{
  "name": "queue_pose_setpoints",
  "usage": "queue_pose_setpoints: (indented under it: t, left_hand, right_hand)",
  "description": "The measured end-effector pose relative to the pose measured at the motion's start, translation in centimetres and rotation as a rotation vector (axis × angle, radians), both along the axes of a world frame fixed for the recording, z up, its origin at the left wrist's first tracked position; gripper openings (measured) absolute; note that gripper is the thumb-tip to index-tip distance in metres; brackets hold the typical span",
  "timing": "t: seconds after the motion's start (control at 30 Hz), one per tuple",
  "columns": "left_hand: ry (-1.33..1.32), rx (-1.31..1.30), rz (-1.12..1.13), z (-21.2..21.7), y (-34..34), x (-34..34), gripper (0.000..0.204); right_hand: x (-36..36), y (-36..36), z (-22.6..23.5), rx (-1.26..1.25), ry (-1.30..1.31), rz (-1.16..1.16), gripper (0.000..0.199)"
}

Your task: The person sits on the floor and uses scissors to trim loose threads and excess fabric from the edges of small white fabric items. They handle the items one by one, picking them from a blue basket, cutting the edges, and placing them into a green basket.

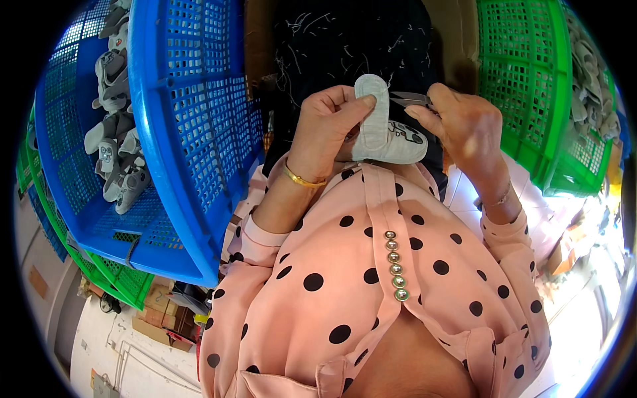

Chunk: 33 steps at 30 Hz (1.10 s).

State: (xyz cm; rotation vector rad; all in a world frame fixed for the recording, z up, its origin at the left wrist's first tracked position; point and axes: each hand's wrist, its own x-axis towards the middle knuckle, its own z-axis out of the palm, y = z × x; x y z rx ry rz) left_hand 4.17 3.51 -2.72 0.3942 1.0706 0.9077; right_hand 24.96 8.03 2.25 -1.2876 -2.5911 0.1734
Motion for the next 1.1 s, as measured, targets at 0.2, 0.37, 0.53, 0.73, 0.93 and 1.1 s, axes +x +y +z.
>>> queue_pose_setpoints:
  t: [0.2,0.37,0.53,0.73,0.93,1.1]
  left_hand:
    - [0.019,0.014,-0.011,0.8,0.1,0.2,0.015]
    - [0.033,0.004,-0.003,0.9,0.1,0.3,0.016]
    - [0.033,-0.007,-0.003,1.1,0.2,0.3,0.017]
    - [0.017,0.003,0.006,0.6,0.1,0.3,0.017]
    - [-0.027,-0.005,0.02,0.3,0.1,0.3,0.017]
    - [-0.017,-0.013,-0.004,0.0,-0.1,0.2,0.013]
  right_hand:
    - [-0.2,0.1,0.1,0.017,-0.013,0.029,0.042]
    - [-0.4,0.1,0.2,0.011,-0.008,0.031,0.041]
    - [-0.6,-0.3,0.0,-0.02,-0.015,-0.002,0.041]
    - [-0.6,-0.4,-0.2,-0.035,-0.017,0.006,0.041]
    - [-0.9,-0.1,0.0,-0.031,-0.009,0.021,0.04]
    - [-0.6,0.0,-0.5,-0.012,-0.01,0.054,0.04]
